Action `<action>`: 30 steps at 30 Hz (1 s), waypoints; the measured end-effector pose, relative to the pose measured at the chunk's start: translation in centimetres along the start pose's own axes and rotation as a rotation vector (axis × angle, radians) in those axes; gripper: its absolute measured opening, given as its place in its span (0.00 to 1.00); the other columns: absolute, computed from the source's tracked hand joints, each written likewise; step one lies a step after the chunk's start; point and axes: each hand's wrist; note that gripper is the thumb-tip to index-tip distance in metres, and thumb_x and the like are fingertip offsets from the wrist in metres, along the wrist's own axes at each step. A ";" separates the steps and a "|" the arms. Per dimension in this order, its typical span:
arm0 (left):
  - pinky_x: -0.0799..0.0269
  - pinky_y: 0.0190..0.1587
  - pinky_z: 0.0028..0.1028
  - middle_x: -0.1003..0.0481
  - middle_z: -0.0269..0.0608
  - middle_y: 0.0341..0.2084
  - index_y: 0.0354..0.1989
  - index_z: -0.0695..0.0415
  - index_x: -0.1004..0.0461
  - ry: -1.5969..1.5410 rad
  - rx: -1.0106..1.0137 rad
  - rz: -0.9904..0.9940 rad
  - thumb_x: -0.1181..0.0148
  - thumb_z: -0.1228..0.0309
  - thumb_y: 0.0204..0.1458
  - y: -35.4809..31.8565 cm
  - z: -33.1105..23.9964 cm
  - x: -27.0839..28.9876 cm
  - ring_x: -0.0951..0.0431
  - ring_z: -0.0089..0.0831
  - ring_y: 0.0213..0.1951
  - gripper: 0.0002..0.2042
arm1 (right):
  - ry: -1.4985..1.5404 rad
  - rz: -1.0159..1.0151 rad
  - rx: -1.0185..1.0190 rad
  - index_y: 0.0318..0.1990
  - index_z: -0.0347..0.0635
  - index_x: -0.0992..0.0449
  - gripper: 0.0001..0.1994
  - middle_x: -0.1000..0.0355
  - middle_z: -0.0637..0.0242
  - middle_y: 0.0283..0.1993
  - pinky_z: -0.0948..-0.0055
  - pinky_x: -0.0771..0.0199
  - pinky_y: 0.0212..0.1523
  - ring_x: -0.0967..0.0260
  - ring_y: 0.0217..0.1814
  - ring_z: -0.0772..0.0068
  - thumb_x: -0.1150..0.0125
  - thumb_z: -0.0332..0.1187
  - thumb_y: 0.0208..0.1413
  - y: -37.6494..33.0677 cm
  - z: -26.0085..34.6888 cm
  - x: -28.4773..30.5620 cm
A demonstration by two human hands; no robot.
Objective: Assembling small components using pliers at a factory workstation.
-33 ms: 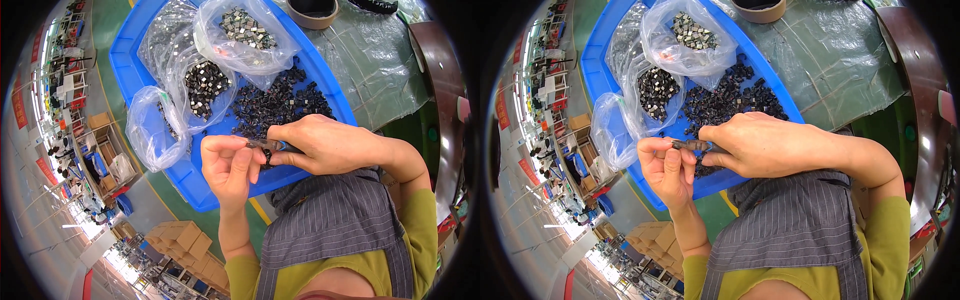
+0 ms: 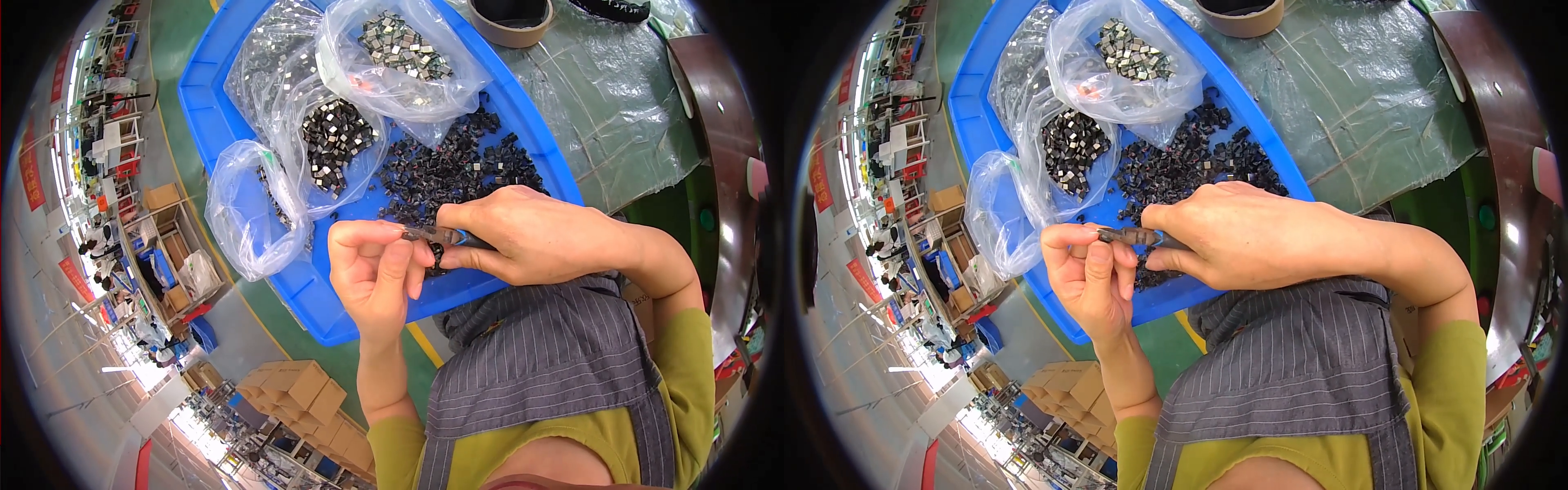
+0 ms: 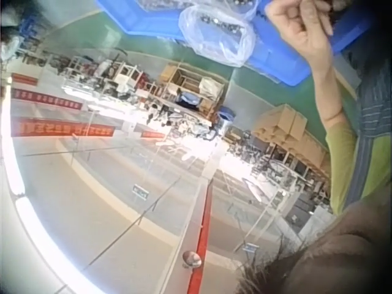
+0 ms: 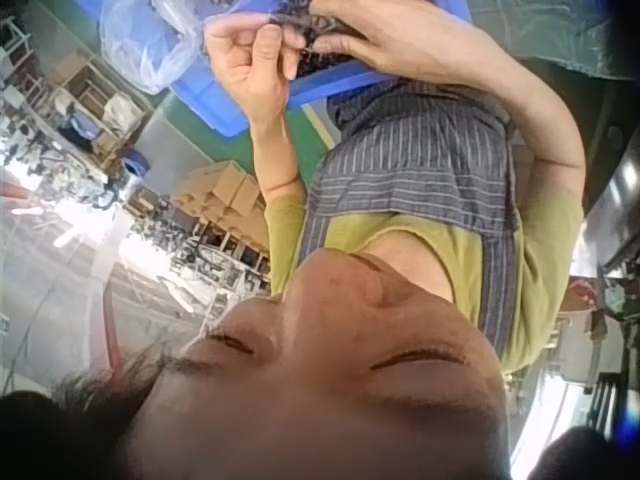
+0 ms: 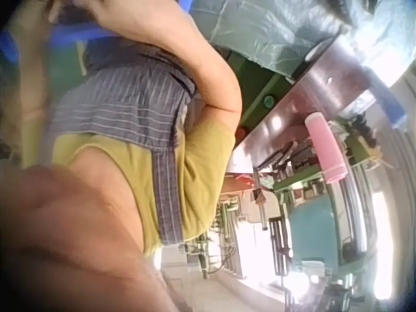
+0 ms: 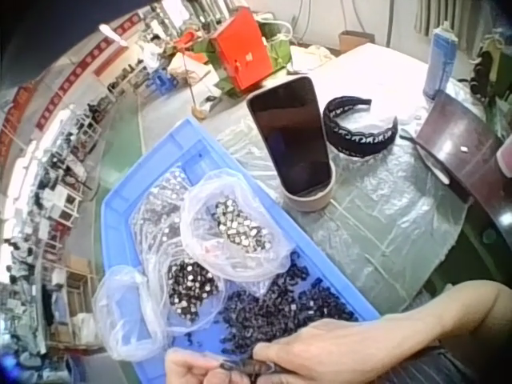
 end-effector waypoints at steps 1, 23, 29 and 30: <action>0.41 0.18 0.16 0.25 0.48 0.25 0.41 0.59 0.38 0.003 -0.003 -0.006 0.48 0.79 0.58 0.0 0.1 0.0 0.36 0.17 0.15 0.06 | 0.000 0.001 0.000 0.38 0.34 0.31 0.14 0.29 0.46 0.24 0.50 0.31 0.33 0.29 0.33 0.40 0.46 0.39 0.59 0.0 0.1 0.1; 0.30 0.23 0.23 0.24 0.45 0.27 0.39 0.64 0.32 0.677 -0.222 -0.005 0.43 0.81 0.53 0.0 -0.4 -0.1 0.25 0.27 0.23 0.07 | 0.034 -0.032 -0.012 0.39 0.33 0.32 0.16 0.31 0.45 0.21 0.51 0.33 0.29 0.31 0.29 0.40 0.44 0.40 0.58 -0.1 0.2 0.2; 0.30 0.22 0.26 0.25 0.44 0.23 0.38 0.65 0.30 1.072 -0.593 0.036 0.40 0.84 0.48 0.8 -0.2 0.4 0.25 0.33 0.20 0.09 | 0.017 -0.077 -0.001 0.39 0.33 0.32 0.16 0.31 0.45 0.20 0.51 0.33 0.29 0.31 0.29 0.40 0.43 0.40 0.57 -0.1 -0.2 -0.1; 0.30 0.22 0.26 0.25 0.44 0.23 0.38 0.65 0.30 1.071 -0.593 0.037 0.40 0.84 0.48 0.9 -0.6 0.5 0.25 0.33 0.20 0.09 | -0.016 -0.088 -0.002 0.39 0.33 0.32 0.16 0.31 0.46 0.20 0.51 0.33 0.29 0.30 0.29 0.40 0.43 0.40 0.57 -0.1 -0.2 -0.1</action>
Point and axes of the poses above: each hand's wrist, its own y-axis towards the middle knuckle, its own x-axis out of the back of the hand, z = x × y
